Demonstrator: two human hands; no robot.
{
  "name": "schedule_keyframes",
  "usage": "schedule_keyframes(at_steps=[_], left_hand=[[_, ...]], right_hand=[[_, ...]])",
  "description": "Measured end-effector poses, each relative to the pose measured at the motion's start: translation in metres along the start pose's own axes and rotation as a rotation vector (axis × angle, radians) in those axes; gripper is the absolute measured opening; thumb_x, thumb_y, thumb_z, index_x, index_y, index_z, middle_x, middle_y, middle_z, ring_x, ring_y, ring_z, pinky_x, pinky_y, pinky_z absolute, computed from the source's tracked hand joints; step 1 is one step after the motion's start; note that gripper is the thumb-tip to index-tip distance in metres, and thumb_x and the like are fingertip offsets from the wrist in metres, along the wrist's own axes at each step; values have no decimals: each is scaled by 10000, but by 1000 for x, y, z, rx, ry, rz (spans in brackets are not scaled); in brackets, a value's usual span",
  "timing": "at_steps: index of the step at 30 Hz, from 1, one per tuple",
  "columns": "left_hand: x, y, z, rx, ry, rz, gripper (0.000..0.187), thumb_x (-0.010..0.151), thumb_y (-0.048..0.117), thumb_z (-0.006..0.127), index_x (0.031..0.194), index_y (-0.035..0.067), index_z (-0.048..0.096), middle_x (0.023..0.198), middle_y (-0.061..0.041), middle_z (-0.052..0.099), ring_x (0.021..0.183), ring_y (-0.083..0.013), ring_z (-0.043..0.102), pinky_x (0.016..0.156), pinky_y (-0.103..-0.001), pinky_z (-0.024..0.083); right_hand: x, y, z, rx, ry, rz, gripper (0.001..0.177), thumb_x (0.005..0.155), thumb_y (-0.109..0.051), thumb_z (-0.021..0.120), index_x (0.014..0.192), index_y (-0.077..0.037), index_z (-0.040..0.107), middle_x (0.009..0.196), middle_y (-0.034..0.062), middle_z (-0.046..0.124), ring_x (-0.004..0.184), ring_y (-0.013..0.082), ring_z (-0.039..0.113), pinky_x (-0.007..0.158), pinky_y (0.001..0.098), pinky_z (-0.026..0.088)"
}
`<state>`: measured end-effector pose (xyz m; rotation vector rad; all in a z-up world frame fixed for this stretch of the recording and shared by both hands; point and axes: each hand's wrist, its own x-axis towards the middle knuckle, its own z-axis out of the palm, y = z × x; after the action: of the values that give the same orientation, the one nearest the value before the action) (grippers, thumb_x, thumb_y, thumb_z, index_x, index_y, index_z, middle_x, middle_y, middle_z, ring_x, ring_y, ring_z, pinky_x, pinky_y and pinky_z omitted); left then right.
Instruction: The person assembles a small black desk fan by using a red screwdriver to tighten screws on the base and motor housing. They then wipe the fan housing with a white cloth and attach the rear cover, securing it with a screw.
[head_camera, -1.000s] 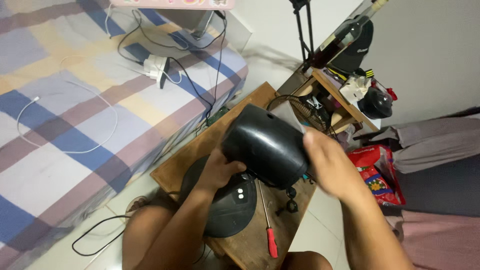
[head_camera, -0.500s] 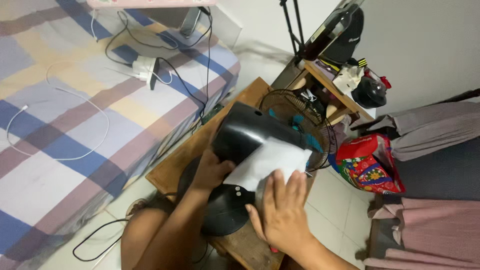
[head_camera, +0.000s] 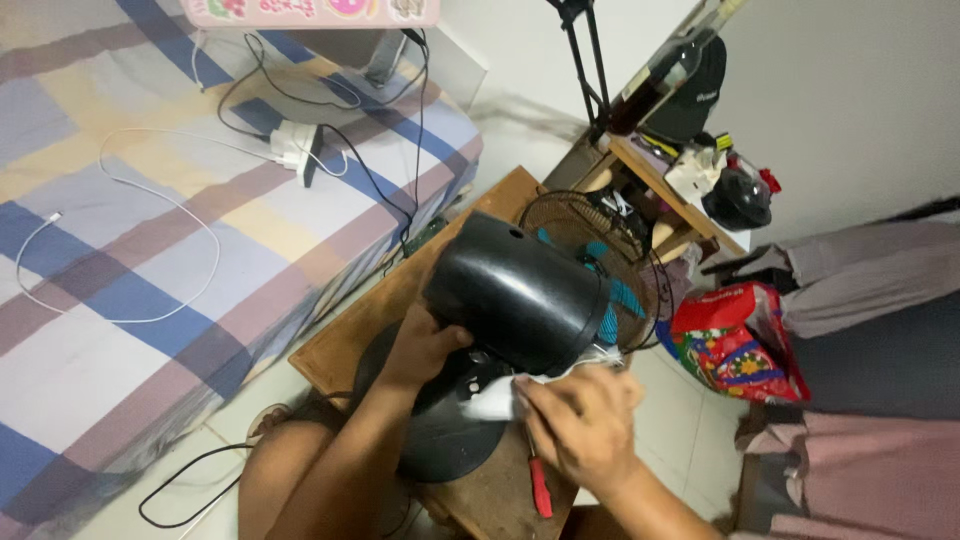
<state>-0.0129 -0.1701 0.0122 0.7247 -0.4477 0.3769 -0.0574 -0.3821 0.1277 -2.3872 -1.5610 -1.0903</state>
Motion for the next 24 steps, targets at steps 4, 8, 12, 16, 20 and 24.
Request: schedule_keyframes(at_steps=[4, 8, 12, 16, 20, 24], left_hand=[[-5, -14, -7, -76, 19, -37, 894, 844, 329, 905, 1519, -36, 446, 1453, -113, 590, 1377, -253, 533, 1206, -405, 400], [-5, -15, -7, -29, 32, -17, 957, 795, 270, 907, 1561, 3, 399, 1452, -87, 579, 1381, -222, 526, 1205, -382, 392], [-8, -21, -13, 34, 71, -49, 988, 754, 255, 911, 1559, -15, 406, 1437, -89, 586, 1357, -213, 536, 1190, -361, 397], [-12, -29, -17, 30, 87, -117, 983, 772, 277, 924, 1554, -63, 435, 1416, -121, 590, 1311, -232, 549, 1150, -370, 428], [-14, -28, -14, 32, 41, -8, 987, 811, 300, 899, 1583, -24, 375, 1483, -105, 568, 1382, -220, 539, 1200, -353, 418], [-16, -28, -7, -33, 50, -15, 1050, 782, 256, 917, 1598, 1, 308, 1467, -114, 571, 1357, -234, 560, 1177, -377, 441]], right_hand=[[18, 6, -10, -49, 123, 28, 420, 805, -296, 890, 1142, -168, 673, 1003, 66, 568, 1053, 287, 525, 944, 414, 374], [37, 11, -10, 30, 156, 90, 502, 871, -279, 840, 1248, -48, 603, 1146, 198, 580, 1201, 399, 537, 1042, 482, 427], [68, 12, -26, 104, 118, 243, 336, 894, -48, 652, 1217, 38, 612, 1201, 251, 675, 1224, 429, 633, 1072, 515, 504], [78, 35, -28, 423, -75, 872, 289, 1038, -176, 564, 1197, 26, 695, 1010, 149, 749, 938, 182, 693, 858, 324, 542], [50, 124, 11, 692, -376, 1158, 347, 1051, -212, 538, 1123, 31, 774, 903, 131, 745, 797, 173, 636, 727, 309, 506], [4, 184, 57, 1017, -443, 1057, 302, 1028, -173, 576, 1198, 42, 703, 1084, 88, 744, 906, 140, 689, 820, 314, 564]])
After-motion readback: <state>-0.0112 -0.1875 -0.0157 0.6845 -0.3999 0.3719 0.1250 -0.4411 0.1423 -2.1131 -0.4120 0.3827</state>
